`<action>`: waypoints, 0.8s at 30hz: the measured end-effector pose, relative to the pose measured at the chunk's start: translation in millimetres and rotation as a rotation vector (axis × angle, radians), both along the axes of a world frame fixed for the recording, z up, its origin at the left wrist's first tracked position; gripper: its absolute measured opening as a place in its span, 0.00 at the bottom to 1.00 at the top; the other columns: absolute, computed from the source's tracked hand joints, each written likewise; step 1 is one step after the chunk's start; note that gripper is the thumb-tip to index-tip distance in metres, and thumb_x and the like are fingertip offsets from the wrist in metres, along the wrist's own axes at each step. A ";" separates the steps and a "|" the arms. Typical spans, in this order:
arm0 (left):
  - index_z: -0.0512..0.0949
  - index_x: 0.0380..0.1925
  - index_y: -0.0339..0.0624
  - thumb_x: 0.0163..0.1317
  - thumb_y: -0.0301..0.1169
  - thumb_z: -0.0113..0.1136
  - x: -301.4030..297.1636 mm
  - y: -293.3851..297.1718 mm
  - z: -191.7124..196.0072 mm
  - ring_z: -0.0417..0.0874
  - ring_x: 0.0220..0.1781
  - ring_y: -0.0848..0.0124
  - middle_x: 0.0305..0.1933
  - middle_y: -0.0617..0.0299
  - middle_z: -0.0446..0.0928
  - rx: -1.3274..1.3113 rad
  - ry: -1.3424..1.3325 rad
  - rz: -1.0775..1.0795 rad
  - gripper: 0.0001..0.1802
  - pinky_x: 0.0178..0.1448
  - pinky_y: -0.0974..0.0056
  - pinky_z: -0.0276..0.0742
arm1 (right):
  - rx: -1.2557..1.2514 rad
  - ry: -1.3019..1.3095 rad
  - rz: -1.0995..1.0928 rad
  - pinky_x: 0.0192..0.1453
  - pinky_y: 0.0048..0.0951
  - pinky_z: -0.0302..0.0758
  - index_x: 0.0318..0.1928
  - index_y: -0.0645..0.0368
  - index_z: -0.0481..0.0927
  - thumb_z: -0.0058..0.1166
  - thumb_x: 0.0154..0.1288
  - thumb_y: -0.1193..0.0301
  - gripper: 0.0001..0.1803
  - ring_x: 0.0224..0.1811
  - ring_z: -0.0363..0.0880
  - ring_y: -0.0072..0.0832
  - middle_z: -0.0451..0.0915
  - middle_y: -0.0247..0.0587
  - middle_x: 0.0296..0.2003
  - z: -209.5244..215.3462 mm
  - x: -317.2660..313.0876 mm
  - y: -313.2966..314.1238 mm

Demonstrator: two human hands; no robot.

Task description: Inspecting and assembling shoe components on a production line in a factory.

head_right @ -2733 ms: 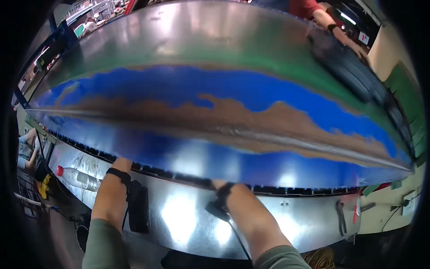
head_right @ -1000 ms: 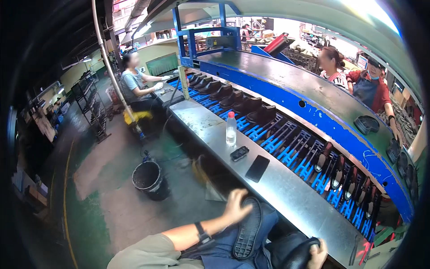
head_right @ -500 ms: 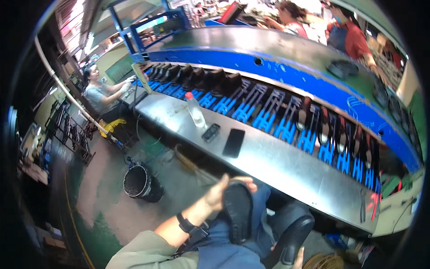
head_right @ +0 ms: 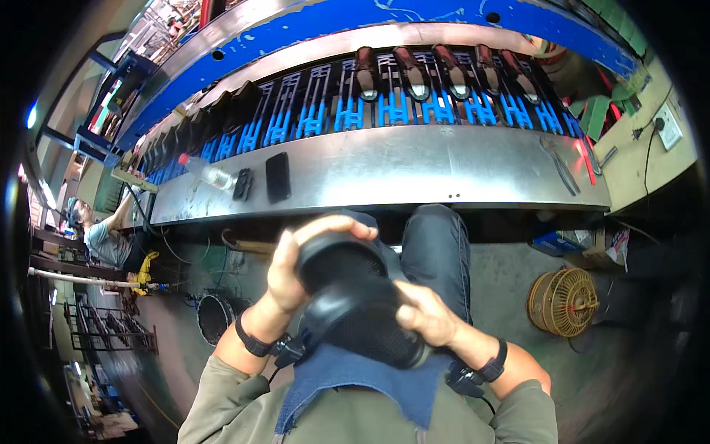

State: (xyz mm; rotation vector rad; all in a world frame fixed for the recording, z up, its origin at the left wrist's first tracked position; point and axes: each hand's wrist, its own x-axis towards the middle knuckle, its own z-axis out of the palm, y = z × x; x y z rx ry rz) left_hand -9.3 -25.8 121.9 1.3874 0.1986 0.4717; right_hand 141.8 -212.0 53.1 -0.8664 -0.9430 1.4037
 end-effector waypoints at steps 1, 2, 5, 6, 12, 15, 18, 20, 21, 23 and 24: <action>0.75 0.57 0.26 0.72 0.64 0.31 0.5 -7.3 3.2 0.77 0.65 0.49 0.59 0.39 0.78 0.051 0.044 0.004 0.47 0.69 0.48 0.73 | 0.016 0.021 0.000 0.62 0.30 0.72 0.67 0.72 0.69 0.51 0.69 0.36 0.49 0.60 0.75 0.27 0.77 0.45 0.58 -9.3 -5.2 -6.4; 0.78 0.54 0.26 0.69 0.63 0.33 2.2 -11.0 4.1 0.80 0.62 0.48 0.57 0.38 0.80 0.082 0.048 0.013 0.46 0.68 0.48 0.73 | 0.007 0.032 0.000 0.62 0.29 0.72 0.67 0.72 0.69 0.52 0.68 0.37 0.48 0.59 0.76 0.28 0.78 0.46 0.57 -20.8 -6.5 -11.9; 0.79 0.51 0.25 0.68 0.61 0.34 1.7 -22.7 11.4 0.82 0.59 0.47 0.55 0.38 0.82 0.159 0.100 0.046 0.45 0.68 0.48 0.74 | -0.014 0.026 -0.016 0.65 0.34 0.73 0.66 0.72 0.70 0.47 0.65 0.28 0.55 0.60 0.78 0.34 0.79 0.51 0.57 -12.2 -3.4 -15.6; 0.79 0.51 0.25 0.68 0.60 0.34 4.2 -23.7 11.5 0.82 0.59 0.47 0.54 0.37 0.82 0.171 0.067 0.042 0.44 0.67 0.49 0.75 | -0.018 0.036 -0.049 0.63 0.33 0.74 0.65 0.72 0.71 0.46 0.65 0.28 0.55 0.58 0.80 0.33 0.80 0.51 0.56 -8.5 -3.1 -13.0; 0.77 0.56 0.25 0.74 0.46 0.35 4.1 -28.8 11.7 0.81 0.63 0.51 0.57 0.39 0.81 0.182 -0.001 0.011 0.34 0.72 0.51 0.69 | -0.027 -0.017 -0.096 0.62 0.32 0.75 0.64 0.72 0.72 0.43 0.65 0.26 0.56 0.57 0.80 0.32 0.81 0.50 0.55 -8.6 -1.5 -13.2; 0.77 0.56 0.25 0.74 0.46 0.35 4.0 -29.6 12.0 0.80 0.64 0.51 0.58 0.39 0.81 0.192 0.005 0.021 0.34 0.72 0.52 0.69 | -0.029 -0.048 -0.104 0.60 0.31 0.75 0.64 0.72 0.72 0.41 0.66 0.26 0.55 0.55 0.80 0.31 0.81 0.49 0.54 -8.9 -2.3 -13.4; 0.78 0.55 0.24 0.71 0.53 0.34 5.9 -30.7 15.6 0.80 0.63 0.50 0.59 0.38 0.80 0.208 0.070 0.037 0.39 0.71 0.51 0.70 | -0.025 -0.065 -0.115 0.60 0.31 0.75 0.64 0.72 0.72 0.40 0.66 0.26 0.55 0.54 0.81 0.31 0.81 0.49 0.54 -10.8 -1.5 -11.4; 0.79 0.53 0.24 0.68 0.60 0.33 6.7 -31.4 17.7 0.80 0.62 0.49 0.59 0.37 0.80 0.209 0.133 0.054 0.45 0.70 0.51 0.72 | -0.020 -0.075 -0.119 0.59 0.30 0.76 0.64 0.72 0.72 0.39 0.67 0.26 0.55 0.54 0.81 0.30 0.81 0.49 0.53 -10.6 -0.9 -10.5; 0.79 0.53 0.24 0.68 0.60 0.33 7.0 -31.4 18.3 0.80 0.62 0.49 0.59 0.37 0.80 0.220 0.129 0.054 0.45 0.70 0.51 0.72 | -0.022 -0.071 -0.112 0.59 0.30 0.76 0.64 0.72 0.72 0.39 0.67 0.27 0.55 0.54 0.81 0.30 0.81 0.49 0.53 -9.9 -0.5 -10.2; 0.79 0.53 0.24 0.68 0.60 0.33 6.7 -30.8 18.3 0.80 0.62 0.49 0.59 0.37 0.80 0.231 0.123 0.054 0.45 0.70 0.51 0.72 | -0.024 -0.068 -0.106 0.59 0.30 0.76 0.64 0.72 0.72 0.39 0.67 0.27 0.54 0.54 0.81 0.30 0.81 0.49 0.53 -9.4 -0.6 -9.5; 0.79 0.53 0.24 0.68 0.61 0.33 6.1 -30.0 17.7 0.80 0.62 0.50 0.59 0.38 0.80 0.234 0.128 0.052 0.45 0.70 0.51 0.72 | -0.022 -0.058 -0.108 0.59 0.30 0.76 0.64 0.72 0.72 0.39 0.67 0.27 0.54 0.54 0.81 0.30 0.82 0.49 0.53 -9.7 -1.1 -8.8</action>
